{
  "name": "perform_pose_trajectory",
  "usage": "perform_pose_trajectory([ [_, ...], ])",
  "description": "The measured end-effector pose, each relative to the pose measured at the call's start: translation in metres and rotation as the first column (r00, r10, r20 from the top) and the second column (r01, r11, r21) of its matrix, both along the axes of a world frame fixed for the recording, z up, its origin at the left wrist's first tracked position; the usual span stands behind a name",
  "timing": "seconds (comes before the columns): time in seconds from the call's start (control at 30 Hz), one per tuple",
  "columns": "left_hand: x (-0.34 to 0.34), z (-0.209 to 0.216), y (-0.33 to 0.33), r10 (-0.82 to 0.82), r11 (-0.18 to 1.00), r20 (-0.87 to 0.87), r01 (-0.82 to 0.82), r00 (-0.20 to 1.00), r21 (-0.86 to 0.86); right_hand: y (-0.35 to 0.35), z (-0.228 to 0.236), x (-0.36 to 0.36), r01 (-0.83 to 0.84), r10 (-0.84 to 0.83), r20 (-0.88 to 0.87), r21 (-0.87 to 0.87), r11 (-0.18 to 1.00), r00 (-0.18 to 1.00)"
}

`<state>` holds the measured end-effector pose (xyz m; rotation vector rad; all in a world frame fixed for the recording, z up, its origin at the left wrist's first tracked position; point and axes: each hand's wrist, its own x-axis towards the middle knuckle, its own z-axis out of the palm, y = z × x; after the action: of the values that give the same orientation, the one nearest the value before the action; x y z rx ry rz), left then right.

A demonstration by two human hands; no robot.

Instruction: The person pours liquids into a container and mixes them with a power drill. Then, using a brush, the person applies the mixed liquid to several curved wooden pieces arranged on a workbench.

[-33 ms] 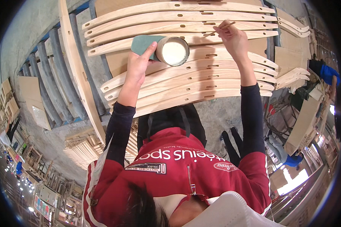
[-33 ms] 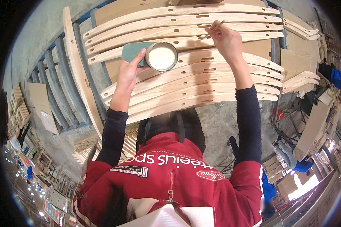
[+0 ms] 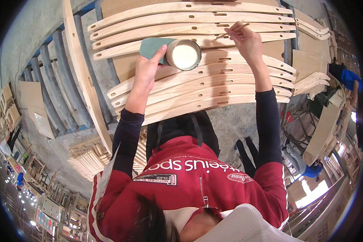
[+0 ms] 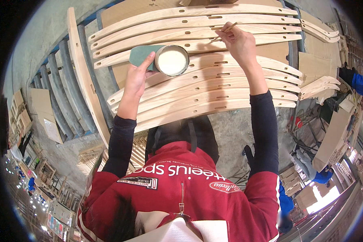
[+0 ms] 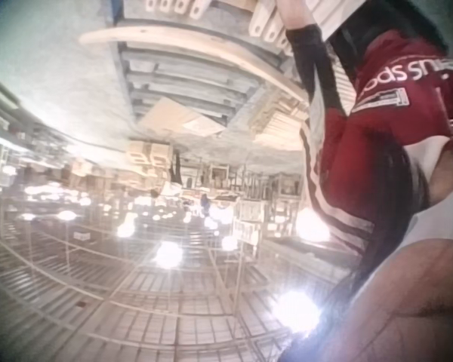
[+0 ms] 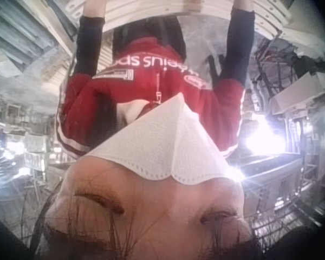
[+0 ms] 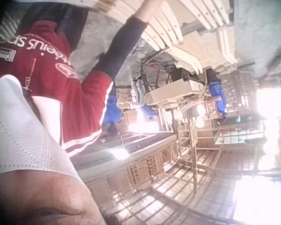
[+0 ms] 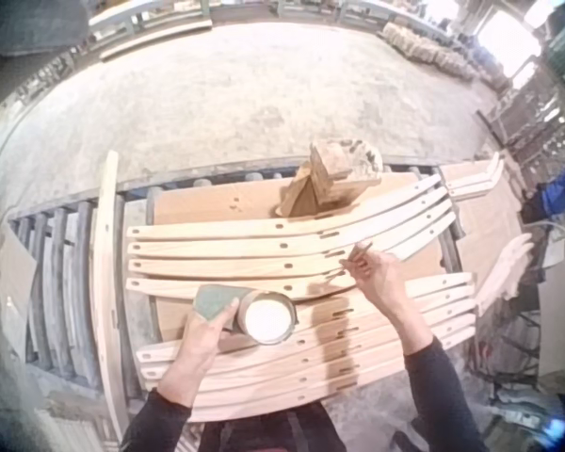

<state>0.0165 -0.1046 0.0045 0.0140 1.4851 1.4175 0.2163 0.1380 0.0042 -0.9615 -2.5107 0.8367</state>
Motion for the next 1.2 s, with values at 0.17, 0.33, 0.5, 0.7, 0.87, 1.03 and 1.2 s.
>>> perform_pose_trajectory([
  [0.17,-0.004,-0.002,0.000,0.005,1.000,0.001,-0.005,1.000,0.020,0.005,0.004,0.000,0.054,-0.067,0.098,0.138,0.989,0.993],
  [0.33,-0.007,-0.003,0.000,0.010,1.000,-0.009,-0.010,1.000,0.026,-0.004,0.009,-0.006,0.047,-0.050,0.063,0.041,0.998,0.997],
  [0.5,-0.009,0.000,0.004,0.006,0.999,-0.001,-0.006,1.000,0.031,0.006,0.005,0.003,0.088,-0.086,0.091,-0.013,0.996,0.992],
  [0.7,-0.011,0.004,0.018,-0.020,0.999,-0.012,0.020,1.000,0.038,0.006,0.038,0.027,0.114,-0.110,0.056,-0.075,0.991,0.992],
  [0.87,-0.015,0.005,0.027,-0.040,0.998,-0.055,0.042,0.998,0.039,-0.042,0.092,0.015,0.057,-0.249,-0.327,-0.500,0.864,0.912],
  [1.03,-0.010,0.017,0.042,-0.017,0.991,-0.095,0.030,0.995,0.133,-0.070,0.091,0.010,0.048,-0.193,-0.289,-0.443,0.895,0.938],
  [1.2,-0.007,0.019,0.046,-0.039,0.982,-0.096,0.056,0.995,0.179,-0.078,0.081,0.007,0.025,-0.216,-0.281,-0.555,0.832,0.935],
])
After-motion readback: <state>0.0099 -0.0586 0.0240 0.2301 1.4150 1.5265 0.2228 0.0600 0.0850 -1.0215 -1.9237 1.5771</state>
